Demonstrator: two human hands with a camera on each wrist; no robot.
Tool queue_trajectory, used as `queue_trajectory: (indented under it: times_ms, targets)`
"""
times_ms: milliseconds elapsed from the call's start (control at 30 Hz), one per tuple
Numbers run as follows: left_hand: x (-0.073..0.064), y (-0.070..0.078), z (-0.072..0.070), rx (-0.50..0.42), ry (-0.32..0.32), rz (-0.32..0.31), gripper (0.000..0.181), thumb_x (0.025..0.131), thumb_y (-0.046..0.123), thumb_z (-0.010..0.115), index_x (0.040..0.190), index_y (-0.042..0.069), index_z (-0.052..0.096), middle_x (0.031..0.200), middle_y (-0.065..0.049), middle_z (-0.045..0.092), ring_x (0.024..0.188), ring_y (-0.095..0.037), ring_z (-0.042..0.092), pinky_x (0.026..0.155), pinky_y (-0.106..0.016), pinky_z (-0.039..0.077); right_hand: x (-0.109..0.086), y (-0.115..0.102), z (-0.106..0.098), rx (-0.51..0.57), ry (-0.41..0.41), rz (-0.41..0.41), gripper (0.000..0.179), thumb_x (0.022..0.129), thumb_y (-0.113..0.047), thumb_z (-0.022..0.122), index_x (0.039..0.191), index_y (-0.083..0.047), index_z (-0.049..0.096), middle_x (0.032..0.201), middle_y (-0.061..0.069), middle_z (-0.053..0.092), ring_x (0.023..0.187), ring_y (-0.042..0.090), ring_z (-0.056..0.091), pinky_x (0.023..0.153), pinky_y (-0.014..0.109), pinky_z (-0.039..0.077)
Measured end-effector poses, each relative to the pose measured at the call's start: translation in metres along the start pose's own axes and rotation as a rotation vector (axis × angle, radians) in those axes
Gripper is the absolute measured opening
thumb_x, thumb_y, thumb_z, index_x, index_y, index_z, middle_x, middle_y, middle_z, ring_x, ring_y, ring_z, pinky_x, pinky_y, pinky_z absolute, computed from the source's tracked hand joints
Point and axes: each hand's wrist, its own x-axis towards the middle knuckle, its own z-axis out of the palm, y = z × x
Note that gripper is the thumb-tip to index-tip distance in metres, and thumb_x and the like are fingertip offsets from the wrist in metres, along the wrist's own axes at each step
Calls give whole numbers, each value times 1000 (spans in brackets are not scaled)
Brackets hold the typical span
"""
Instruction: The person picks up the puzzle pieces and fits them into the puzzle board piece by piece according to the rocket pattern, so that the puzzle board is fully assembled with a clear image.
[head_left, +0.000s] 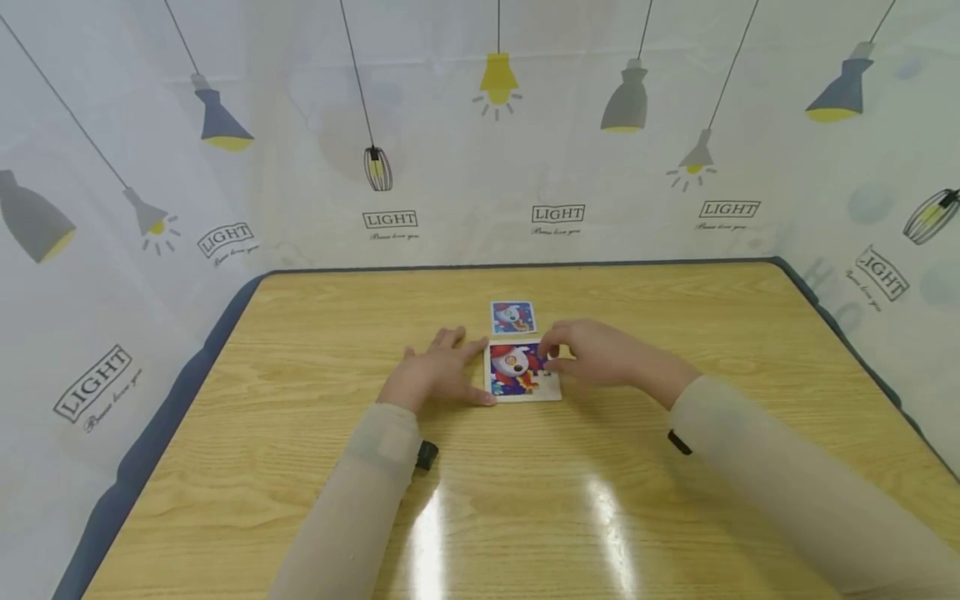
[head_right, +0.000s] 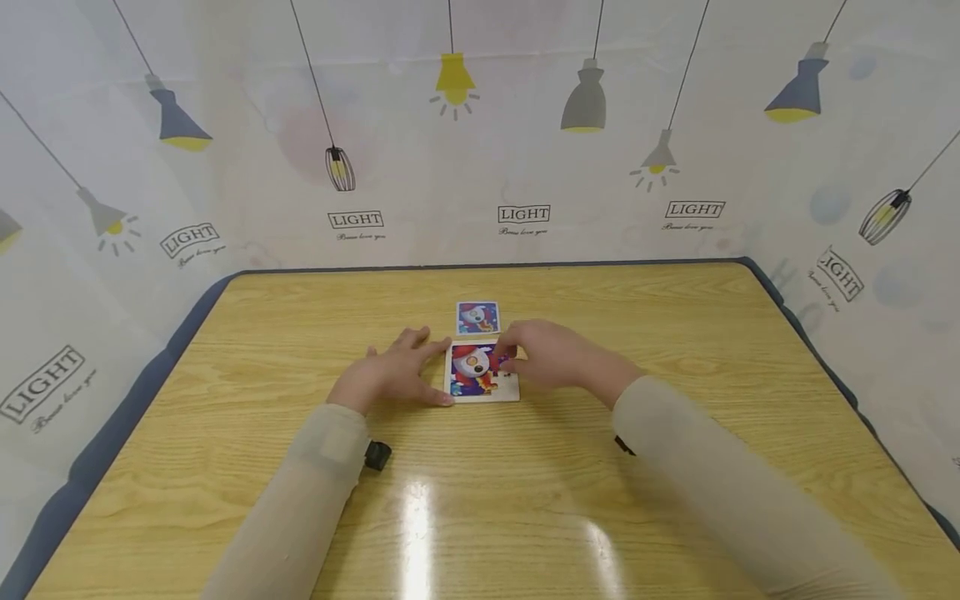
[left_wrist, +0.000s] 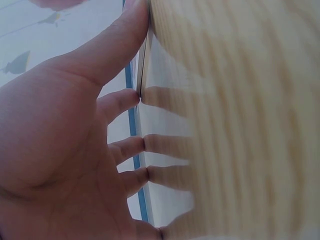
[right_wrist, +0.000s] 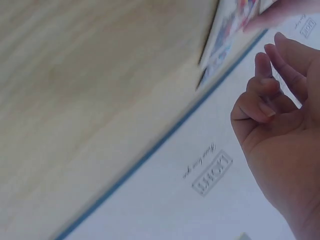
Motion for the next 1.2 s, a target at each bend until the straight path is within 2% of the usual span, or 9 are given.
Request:
queue_trajectory:
  times_ms: [133,267,433,600,867,1000,1200]
  targets:
    - [0,0,0,0,4,6,106,86,64,80,170,37,23,182,-7,2,169,-35,-6,127,-78,-4,-26,15,-21,-22,24,-6,24,104,-18,70,125,-9,75,115,6,73,91,16,63,82,38,56]
    - [1,0,1,4,2,5,105,86,65,80,170,37,23,183,-7,2,169,-34,-6,127,-78,-4,-58,32,-38,4,32,27,24,103,-17,71,126,-11,74,119,8,72,81,14,55,74,33,51]
    - [2,-1,1,-1,2,4,105,86,64,80,170,37,23,183,-7,2,169,-34,-7,127,-78,-4,-97,59,-45,26,53,76,27,101,-21,75,127,-15,73,121,4,71,80,11,53,71,28,49]
    - [0,-1,1,-12,2,-5,106,85,64,81,170,38,23,183,-6,2,169,-33,-7,128,-77,-5,-125,85,-35,62,47,109,35,101,-26,76,133,-13,70,117,3,70,81,6,55,66,25,49]
    - [1,0,3,-6,3,3,105,85,64,81,170,38,24,183,-6,3,169,-33,-5,127,-78,-5,-160,122,-8,232,43,134,43,99,-24,77,138,-12,66,122,5,70,83,2,57,68,24,52]
    - [1,0,3,-4,6,4,105,85,64,81,170,37,25,183,-7,3,170,-33,-5,127,-78,-4,-168,131,0,271,16,118,46,99,-26,77,140,-12,64,125,3,68,84,2,54,68,24,49]
    - [2,-1,2,-6,5,-2,105,85,64,81,170,37,23,183,-6,2,169,-33,-6,127,-78,-5,-169,138,8,273,34,35,45,99,-19,77,141,-8,65,109,0,58,77,3,47,61,25,42]
